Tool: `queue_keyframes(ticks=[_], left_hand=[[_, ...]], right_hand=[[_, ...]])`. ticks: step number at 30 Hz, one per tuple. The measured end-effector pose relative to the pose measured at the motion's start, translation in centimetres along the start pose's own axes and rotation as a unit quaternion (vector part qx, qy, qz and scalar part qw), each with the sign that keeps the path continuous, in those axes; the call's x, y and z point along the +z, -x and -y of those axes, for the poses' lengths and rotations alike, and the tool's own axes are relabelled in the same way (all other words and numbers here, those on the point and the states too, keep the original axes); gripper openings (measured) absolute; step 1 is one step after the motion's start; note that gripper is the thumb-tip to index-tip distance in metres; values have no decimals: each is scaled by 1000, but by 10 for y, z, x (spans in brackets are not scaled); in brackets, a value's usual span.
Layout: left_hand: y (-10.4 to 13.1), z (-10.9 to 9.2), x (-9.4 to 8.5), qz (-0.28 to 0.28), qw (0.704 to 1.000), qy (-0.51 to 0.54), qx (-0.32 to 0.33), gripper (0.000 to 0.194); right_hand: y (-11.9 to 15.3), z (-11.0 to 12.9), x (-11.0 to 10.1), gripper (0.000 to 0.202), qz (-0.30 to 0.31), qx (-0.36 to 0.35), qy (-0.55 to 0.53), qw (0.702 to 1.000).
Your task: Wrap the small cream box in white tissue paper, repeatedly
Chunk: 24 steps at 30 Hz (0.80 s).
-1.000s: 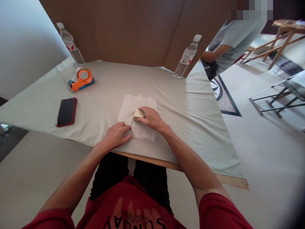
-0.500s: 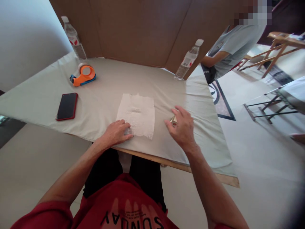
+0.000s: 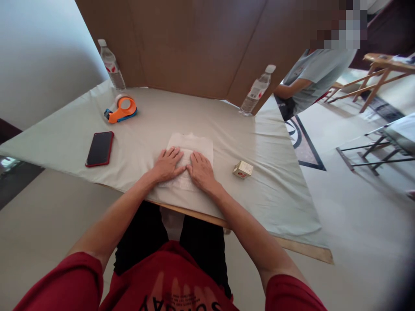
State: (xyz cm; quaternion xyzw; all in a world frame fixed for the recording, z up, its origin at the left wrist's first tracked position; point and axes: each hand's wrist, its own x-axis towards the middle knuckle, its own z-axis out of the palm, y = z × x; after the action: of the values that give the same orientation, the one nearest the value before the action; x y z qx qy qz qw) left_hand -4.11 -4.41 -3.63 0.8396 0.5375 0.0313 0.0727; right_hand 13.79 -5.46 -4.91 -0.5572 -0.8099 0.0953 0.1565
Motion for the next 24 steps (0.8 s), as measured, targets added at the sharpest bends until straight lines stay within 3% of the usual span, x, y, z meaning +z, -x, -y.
queue_keyframes(ticks=[4, 11, 19, 24], left_hand=[[11, 7, 5, -17, 999, -33, 2, 71], [25, 9, 4, -40, 998, -34, -24, 70], [104, 51, 9, -96, 983, -44, -150, 63], [148, 61, 17, -158, 970, -45, -177, 61]], right_hand=[[14, -3, 2, 57, -13, 6, 10, 1000], [14, 6, -3, 60, -24, 43, 34, 998], [13, 6, -4, 59, -25, 44, 36, 998], [12, 1, 0, 58, -31, 43, 41, 998]])
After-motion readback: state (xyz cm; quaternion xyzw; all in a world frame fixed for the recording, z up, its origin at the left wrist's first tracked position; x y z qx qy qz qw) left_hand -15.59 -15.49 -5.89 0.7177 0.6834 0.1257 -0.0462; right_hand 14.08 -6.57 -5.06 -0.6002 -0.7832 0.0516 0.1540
